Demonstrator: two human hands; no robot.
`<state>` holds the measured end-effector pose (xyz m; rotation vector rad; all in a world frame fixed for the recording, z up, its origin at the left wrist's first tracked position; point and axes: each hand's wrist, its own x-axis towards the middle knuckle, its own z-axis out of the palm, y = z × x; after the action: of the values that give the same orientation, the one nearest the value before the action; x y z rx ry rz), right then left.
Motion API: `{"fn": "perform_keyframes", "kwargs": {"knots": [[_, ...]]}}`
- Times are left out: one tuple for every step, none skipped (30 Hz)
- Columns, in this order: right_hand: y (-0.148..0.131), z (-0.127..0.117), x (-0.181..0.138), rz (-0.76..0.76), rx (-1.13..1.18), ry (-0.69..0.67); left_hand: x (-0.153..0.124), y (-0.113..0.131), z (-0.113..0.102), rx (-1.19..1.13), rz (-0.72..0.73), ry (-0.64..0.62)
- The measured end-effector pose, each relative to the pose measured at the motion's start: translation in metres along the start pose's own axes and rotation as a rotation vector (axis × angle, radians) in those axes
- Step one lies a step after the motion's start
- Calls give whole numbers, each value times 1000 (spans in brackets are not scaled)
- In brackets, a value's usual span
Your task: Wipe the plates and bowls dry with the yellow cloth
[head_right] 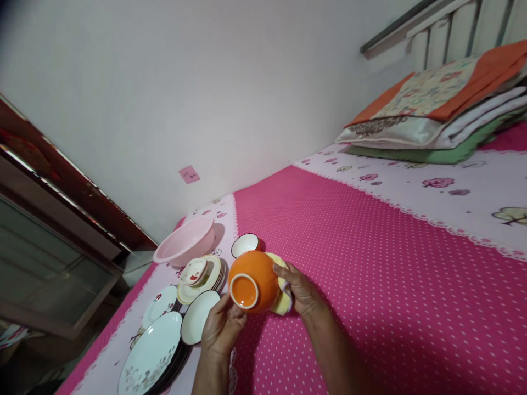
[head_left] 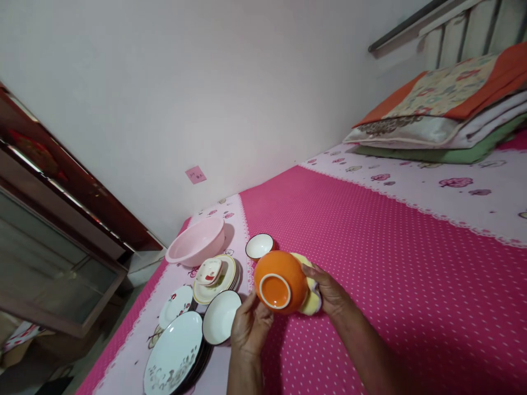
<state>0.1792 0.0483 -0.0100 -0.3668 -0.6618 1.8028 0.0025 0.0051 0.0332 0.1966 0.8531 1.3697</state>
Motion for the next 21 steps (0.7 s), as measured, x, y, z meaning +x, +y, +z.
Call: {"fn": "perform_keyframes", "kwargs": {"knots": [[-3,-1,-1,-9,-9,7,4,-3,1,8,-4,-1],[-5,-2,-1,-12,-20,21,8,-7,1,17,-7,-1],[-7,-3,-2,-11,-38,39,12,-11,1,30,-8,3],[-8,-4,-2,-10,-67,59,15,-16,0,45,-8,10],[-9,-6,-1,-17,-113,84,17,-21,-2,61,-8,22],[-9,-7,-1,-31,-170,115,18,-26,-4,78,1,36],[-9,-9,0,-50,-230,150,19,-32,-7,100,23,47],[-9,-10,1,-69,-288,186,19,-37,-10,126,52,48],[-8,-10,2,-86,-343,217,18,-43,-13,155,87,33],[-6,-10,4,-104,-393,243,17,-47,-15,181,120,0],[-4,-8,5,-122,-439,260,16,-51,-17,203,150,-42],[-2,-5,6,-140,-480,270,15,-55,-18,212,170,-84],[1,-1,6,-162,-520,278,14,-57,-18,202,178,-121],[5,4,6,-183,-566,274,14,-59,-18,176,181,-144],[9,9,5,-195,-620,251,14,-60,-17,135,180,-155],[14,14,3,-195,-681,212,14,-60,-17,84,175,-158],[18,18,0,-188,-753,161,14,-59,-17,26,173,-152],[22,23,-4,-181,-833,103,14,-58,-17,-33,178,-141],[24,26,-8,-174,-909,40,15,-57,-17,-85,186,-124],[26,29,-12,-166,-967,-18,15,-56,-18,-127,198,-106],[25,31,-16,-153,-998,-63,16,-55,-19,-158,209,-94]]}}
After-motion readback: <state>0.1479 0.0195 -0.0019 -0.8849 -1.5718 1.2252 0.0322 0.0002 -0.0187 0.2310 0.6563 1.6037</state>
